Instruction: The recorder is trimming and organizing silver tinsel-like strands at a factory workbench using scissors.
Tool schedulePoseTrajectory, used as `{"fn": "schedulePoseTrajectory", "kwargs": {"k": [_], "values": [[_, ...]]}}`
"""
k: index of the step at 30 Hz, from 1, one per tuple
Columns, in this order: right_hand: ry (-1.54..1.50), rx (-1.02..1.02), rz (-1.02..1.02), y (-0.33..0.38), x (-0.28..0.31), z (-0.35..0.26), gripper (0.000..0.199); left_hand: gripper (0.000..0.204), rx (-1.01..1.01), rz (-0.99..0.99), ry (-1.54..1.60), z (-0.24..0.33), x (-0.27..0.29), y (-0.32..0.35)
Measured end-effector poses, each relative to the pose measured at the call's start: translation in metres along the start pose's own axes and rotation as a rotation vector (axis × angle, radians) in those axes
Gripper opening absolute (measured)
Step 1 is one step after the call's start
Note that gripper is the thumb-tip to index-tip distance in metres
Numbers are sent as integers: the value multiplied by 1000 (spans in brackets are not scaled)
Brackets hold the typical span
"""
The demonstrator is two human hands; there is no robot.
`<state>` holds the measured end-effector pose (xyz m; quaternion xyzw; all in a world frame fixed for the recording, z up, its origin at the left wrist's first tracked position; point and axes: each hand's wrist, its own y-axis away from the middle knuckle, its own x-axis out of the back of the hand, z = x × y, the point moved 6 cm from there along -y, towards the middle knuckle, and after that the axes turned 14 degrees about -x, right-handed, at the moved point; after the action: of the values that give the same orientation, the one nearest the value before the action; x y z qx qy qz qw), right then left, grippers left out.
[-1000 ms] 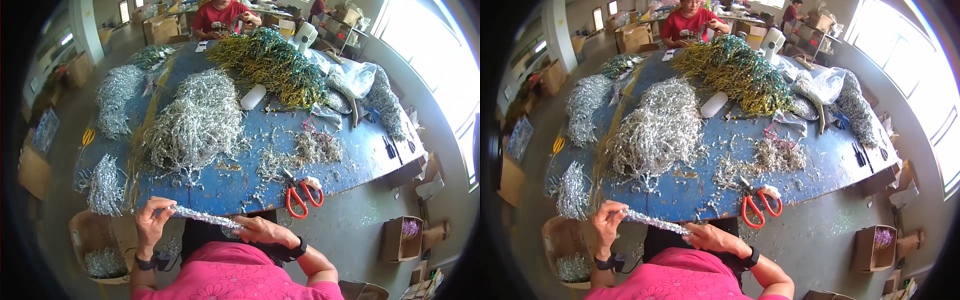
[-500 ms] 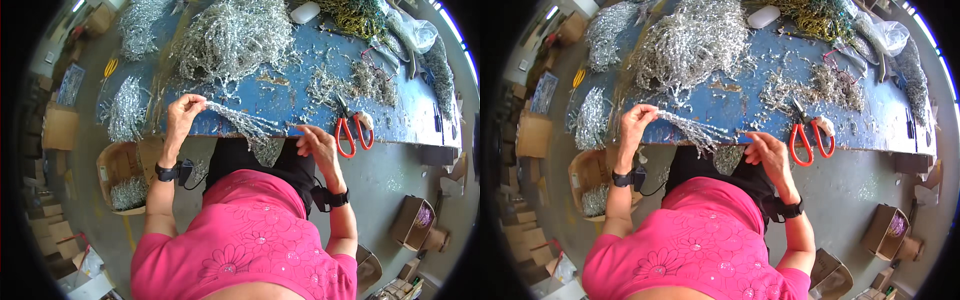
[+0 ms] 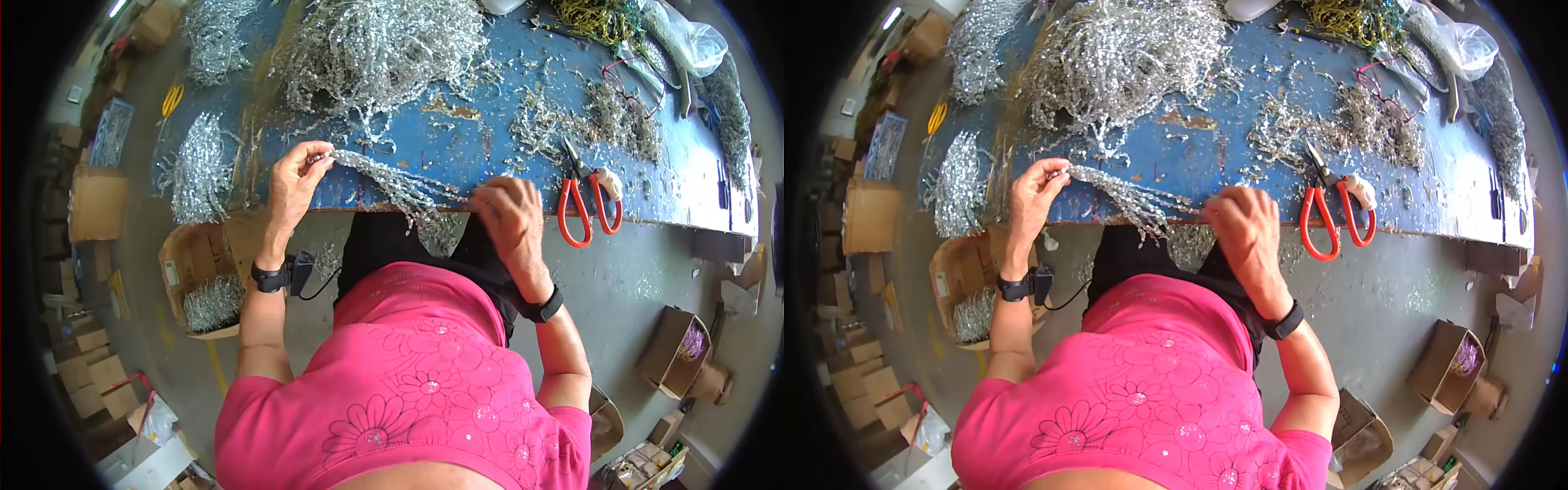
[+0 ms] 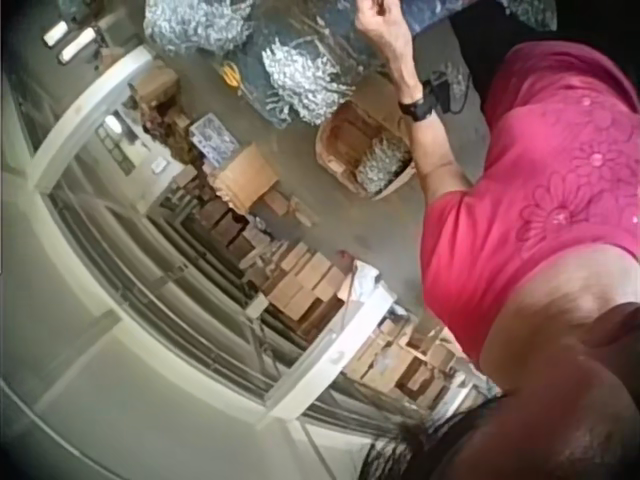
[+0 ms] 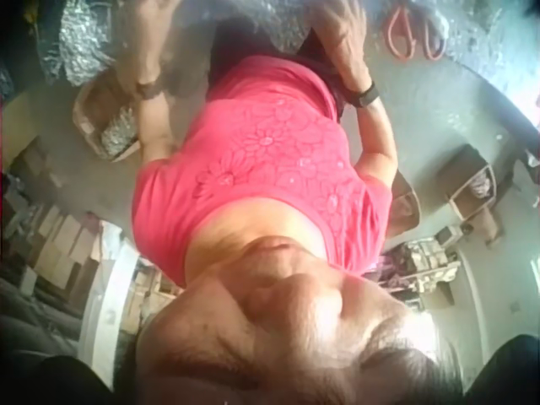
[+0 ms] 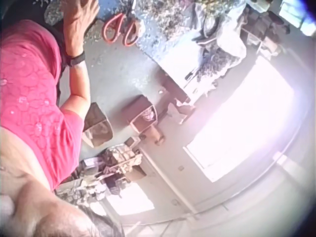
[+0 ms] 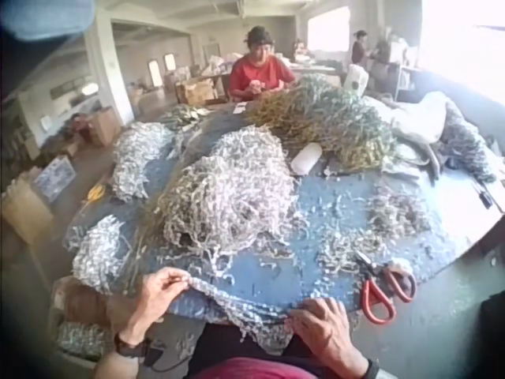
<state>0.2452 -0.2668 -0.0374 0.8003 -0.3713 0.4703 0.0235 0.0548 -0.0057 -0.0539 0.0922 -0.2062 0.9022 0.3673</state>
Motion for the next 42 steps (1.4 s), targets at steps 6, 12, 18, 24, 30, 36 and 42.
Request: {"fn": "schedulePoseTrajectory", "kwargs": {"k": [6, 12, 18, 24, 30, 36, 42], "values": [[-96, -16, -20, -11, -2, -36, 86, 17, -34, -93, 4, 22, -7, -1], [-325, 88, -258, -23, -47, -60, 70, 15, -176, -307, 461, 83, -24, -1], [-523, -463, -919, -18, -12, -24, 33, 17, -187, -243, 123, 43, -14, 5], [32, 51, -322, -29, -5, -4, 42, 20, -525, -300, -284, 44, -45, -1], [161, 148, -171, -25, -4, -12, 44, 16, -442, -285, -303, 37, -36, 1], [40, 101, -41, -21, -3, 0, 36, 15, -406, -235, -314, 33, -28, 8], [21, 83, -6, -19, 1, 4, 33, 15, -535, -231, -367, 37, -31, 9]]}}
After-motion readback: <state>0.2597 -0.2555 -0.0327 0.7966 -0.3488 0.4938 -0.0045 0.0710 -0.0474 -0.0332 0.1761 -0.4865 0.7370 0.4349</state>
